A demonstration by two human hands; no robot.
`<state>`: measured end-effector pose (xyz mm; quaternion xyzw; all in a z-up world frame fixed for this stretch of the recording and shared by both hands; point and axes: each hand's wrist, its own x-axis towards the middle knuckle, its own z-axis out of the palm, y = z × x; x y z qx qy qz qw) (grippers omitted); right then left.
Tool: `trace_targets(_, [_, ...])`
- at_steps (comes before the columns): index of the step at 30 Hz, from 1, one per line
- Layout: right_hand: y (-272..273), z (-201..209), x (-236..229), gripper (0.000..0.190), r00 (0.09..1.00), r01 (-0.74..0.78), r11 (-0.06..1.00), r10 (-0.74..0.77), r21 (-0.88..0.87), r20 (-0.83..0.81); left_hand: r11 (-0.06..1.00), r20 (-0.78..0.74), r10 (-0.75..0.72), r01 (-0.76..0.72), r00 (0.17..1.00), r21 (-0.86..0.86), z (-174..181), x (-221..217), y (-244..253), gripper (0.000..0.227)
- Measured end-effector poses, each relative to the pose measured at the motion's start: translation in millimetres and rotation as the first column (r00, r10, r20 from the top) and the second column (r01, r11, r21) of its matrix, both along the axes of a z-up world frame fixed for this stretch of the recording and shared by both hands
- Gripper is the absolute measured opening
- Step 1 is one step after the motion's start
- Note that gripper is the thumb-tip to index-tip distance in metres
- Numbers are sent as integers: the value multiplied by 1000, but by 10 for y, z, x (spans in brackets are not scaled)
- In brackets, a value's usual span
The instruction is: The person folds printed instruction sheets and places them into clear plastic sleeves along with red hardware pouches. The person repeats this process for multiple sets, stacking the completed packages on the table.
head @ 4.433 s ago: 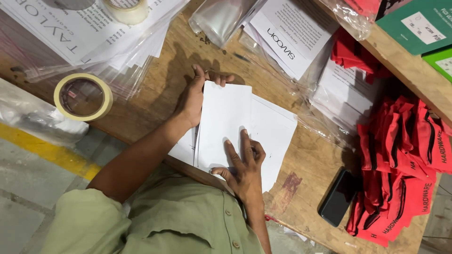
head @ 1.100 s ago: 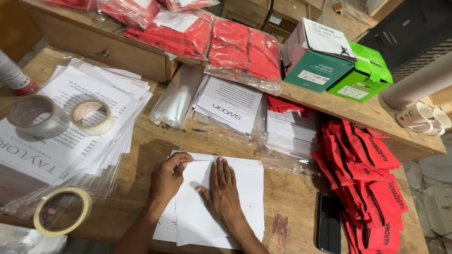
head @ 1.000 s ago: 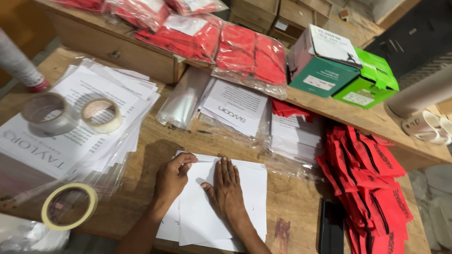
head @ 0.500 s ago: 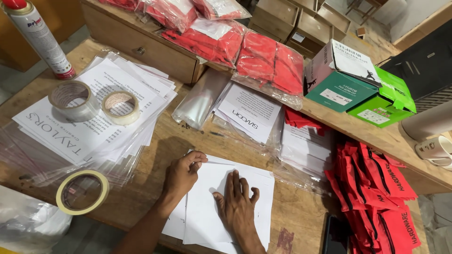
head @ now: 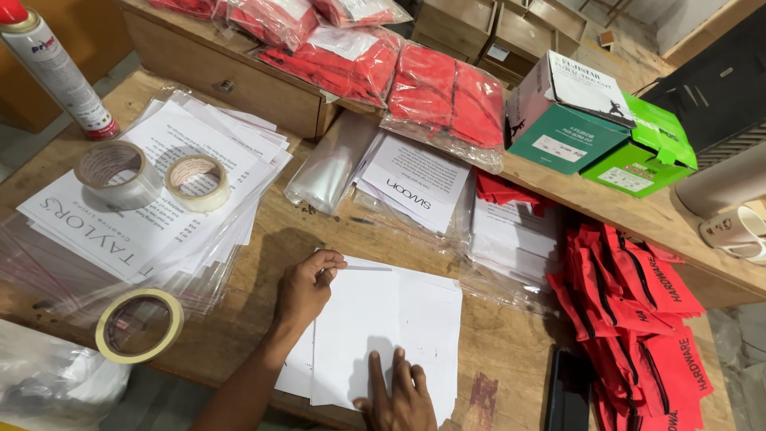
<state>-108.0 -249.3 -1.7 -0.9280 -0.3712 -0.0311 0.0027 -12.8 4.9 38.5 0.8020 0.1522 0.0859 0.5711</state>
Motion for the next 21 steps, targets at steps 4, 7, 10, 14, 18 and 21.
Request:
trace_targets(4, [-187,-89,-92,74,987,-91,996,92,14,-130,1000,7,13,-13,1000,16,46,-15,-7,21])
trace_targets(7, [-273,-239,-135,58,991,-92,993,98,70,-89,1000,9,15,-15,1000,10,43,-6,-3,21])
trace_targets(10, [-378,-416,-168,47,992,-103,994,106,48,-70,1000,-13,19,-19,1000,0,34,-18,-3,20])
trace_targets(14, [-225,413,-50,36,846,328,897,-419,-296,-330,1000,26,16,-16,1000,-14,78,-47,23,21])
trace_targets(18, [-401,529,342,53,856,478,585,-142,656,-497,886,270,-81,194,959,-421,-307,12,61,18])
trace_targets(21, [-301,514,586,53,714,619,480,-14,622,-700,698,481,-80,394,873,-598,-474,75,13,17])
